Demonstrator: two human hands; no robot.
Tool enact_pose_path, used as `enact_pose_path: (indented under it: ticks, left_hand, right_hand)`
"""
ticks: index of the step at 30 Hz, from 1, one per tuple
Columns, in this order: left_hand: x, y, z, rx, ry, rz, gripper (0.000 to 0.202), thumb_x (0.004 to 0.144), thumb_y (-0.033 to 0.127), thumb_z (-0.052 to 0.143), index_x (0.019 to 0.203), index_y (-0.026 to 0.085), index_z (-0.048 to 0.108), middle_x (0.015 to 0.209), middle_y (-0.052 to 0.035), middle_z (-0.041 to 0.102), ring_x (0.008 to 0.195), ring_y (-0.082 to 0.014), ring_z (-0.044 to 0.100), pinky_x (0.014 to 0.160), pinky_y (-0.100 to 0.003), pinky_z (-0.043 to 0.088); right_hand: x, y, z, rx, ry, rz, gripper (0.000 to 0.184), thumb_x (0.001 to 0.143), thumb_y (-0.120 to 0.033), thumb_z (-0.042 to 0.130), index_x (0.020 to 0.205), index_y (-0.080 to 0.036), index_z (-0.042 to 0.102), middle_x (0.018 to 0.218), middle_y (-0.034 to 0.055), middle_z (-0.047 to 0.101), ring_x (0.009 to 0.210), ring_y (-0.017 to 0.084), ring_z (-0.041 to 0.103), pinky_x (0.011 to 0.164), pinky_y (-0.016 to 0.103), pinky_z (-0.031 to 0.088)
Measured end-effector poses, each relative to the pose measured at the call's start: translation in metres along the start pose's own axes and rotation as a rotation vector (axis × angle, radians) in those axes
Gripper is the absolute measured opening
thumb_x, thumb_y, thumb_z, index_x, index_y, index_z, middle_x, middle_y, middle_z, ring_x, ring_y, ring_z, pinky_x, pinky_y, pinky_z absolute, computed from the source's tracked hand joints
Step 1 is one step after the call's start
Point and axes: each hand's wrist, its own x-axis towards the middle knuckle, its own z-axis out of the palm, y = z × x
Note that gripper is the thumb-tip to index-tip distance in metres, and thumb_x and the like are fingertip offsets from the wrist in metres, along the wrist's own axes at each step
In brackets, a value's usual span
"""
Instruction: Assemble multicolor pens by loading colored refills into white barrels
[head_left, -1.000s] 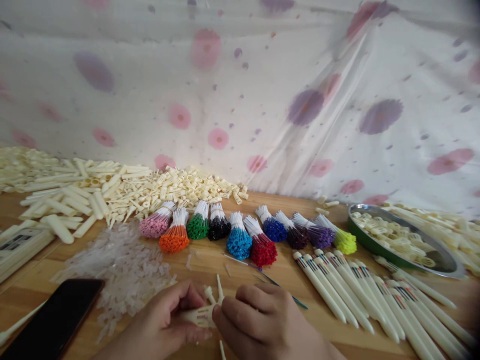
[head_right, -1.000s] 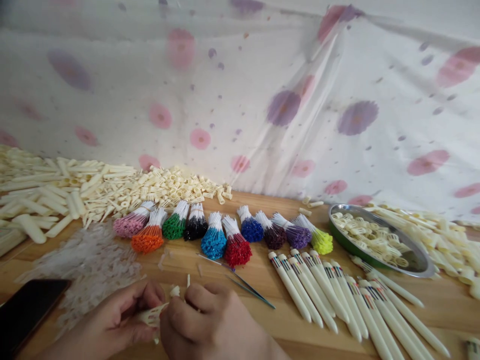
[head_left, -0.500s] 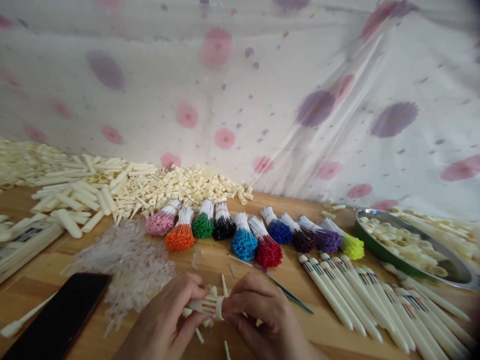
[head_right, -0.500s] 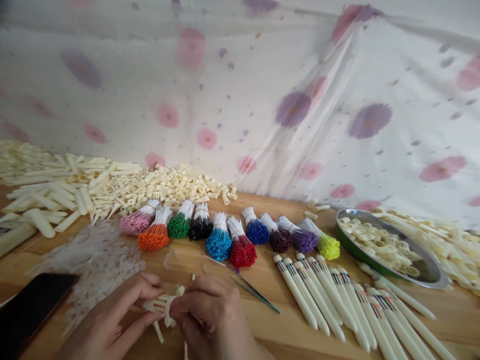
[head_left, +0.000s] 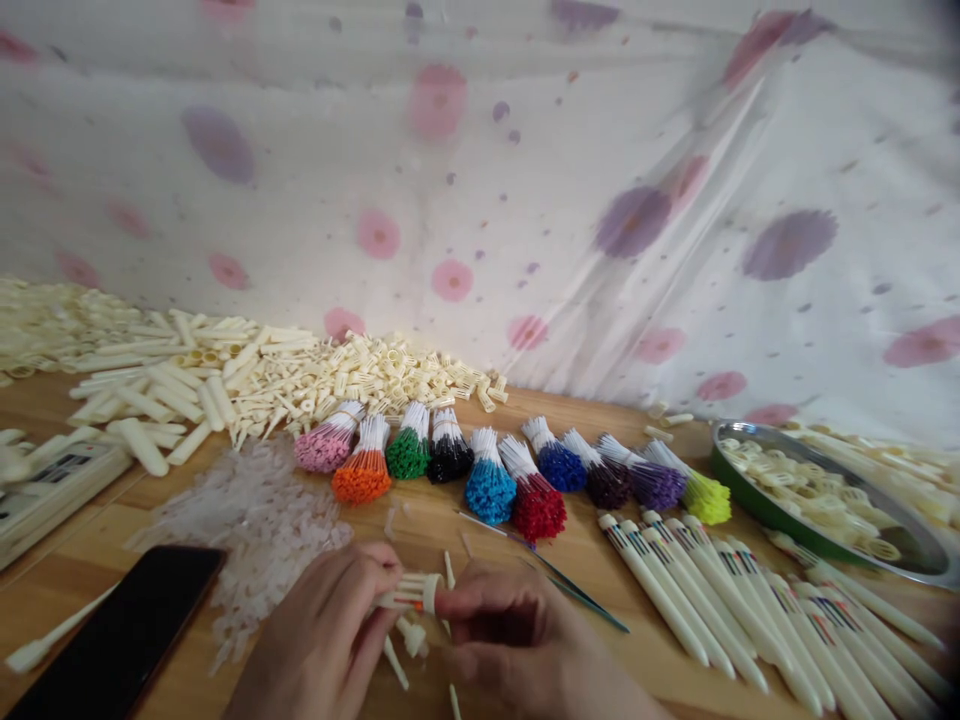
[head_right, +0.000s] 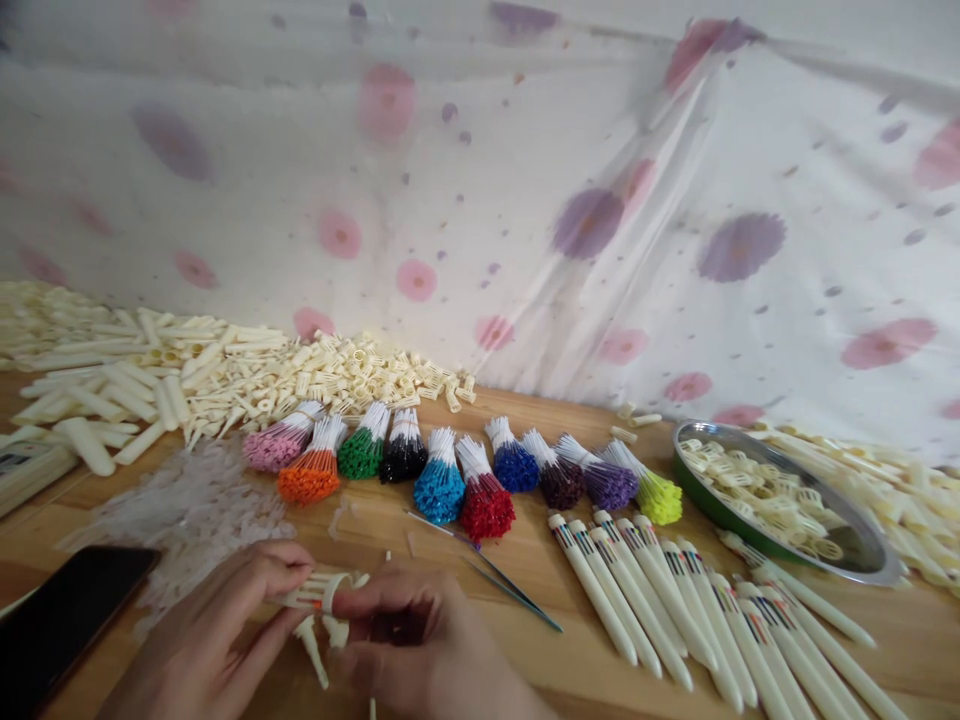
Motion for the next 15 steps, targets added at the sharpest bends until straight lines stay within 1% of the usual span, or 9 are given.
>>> enact_pose_path:
  ticks: [3,7,10,13,15]
  left_hand:
    - [0.001,-0.002,-0.001,0.05,0.004,0.013,0.016,0.08,0.014,0.051,0.087,0.027,0.056,0.089,-0.0014,0.069,0.08,-0.0205,0.067,0.069,-0.028,0.051]
    - [0.0,-0.004,0.001,0.073,-0.01,0.004,0.015,0.081,0.014,0.048,0.085,0.027,0.055,0.087,-0.002,0.068,0.077,-0.0202,0.067,0.068,-0.029,0.05]
    - [0.0,-0.006,0.004,0.054,-0.031,-0.024,0.014,0.081,0.015,0.05,0.084,0.027,0.054,0.086,-0.0012,0.068,0.076,-0.0196,0.066,0.067,-0.029,0.05]
    - [0.0,-0.008,0.006,0.002,-0.043,-0.106,0.009,0.08,0.018,0.052,0.083,0.027,0.053,0.084,0.0001,0.068,0.073,-0.0192,0.066,0.065,-0.029,0.05]
    - [0.003,-0.01,0.006,-0.065,-0.057,-0.216,0.003,0.08,0.023,0.055,0.082,0.026,0.054,0.084,-0.0001,0.068,0.076,-0.0198,0.066,0.066,-0.029,0.051]
  right_hand:
    - [0.001,0.002,-0.001,0.043,0.024,0.049,0.019,0.066,-0.034,0.077,0.084,-0.028,0.075,0.067,-0.0021,0.055,0.048,0.004,0.039,0.04,0.012,0.03]
    - [0.003,-0.002,0.001,-0.059,0.078,0.015,0.019,0.067,-0.039,0.075,0.081,-0.026,0.076,0.066,-0.0002,0.058,0.048,0.005,0.038,0.037,0.012,0.028]
    - [0.005,-0.001,0.0,-0.132,0.13,0.021,0.021,0.068,-0.04,0.074,0.081,-0.025,0.076,0.063,0.0001,0.058,0.046,0.005,0.036,0.037,0.013,0.027]
    - [0.007,0.008,-0.005,-0.213,0.181,0.014,0.027,0.069,-0.045,0.071,0.082,-0.022,0.075,0.064,0.0001,0.058,0.045,0.005,0.035,0.036,0.014,0.025]
    - [0.009,0.016,-0.01,-0.255,0.219,-0.024,0.032,0.071,-0.049,0.068,0.083,-0.02,0.073,0.06,-0.0013,0.056,0.043,0.004,0.032,0.035,0.015,0.023]
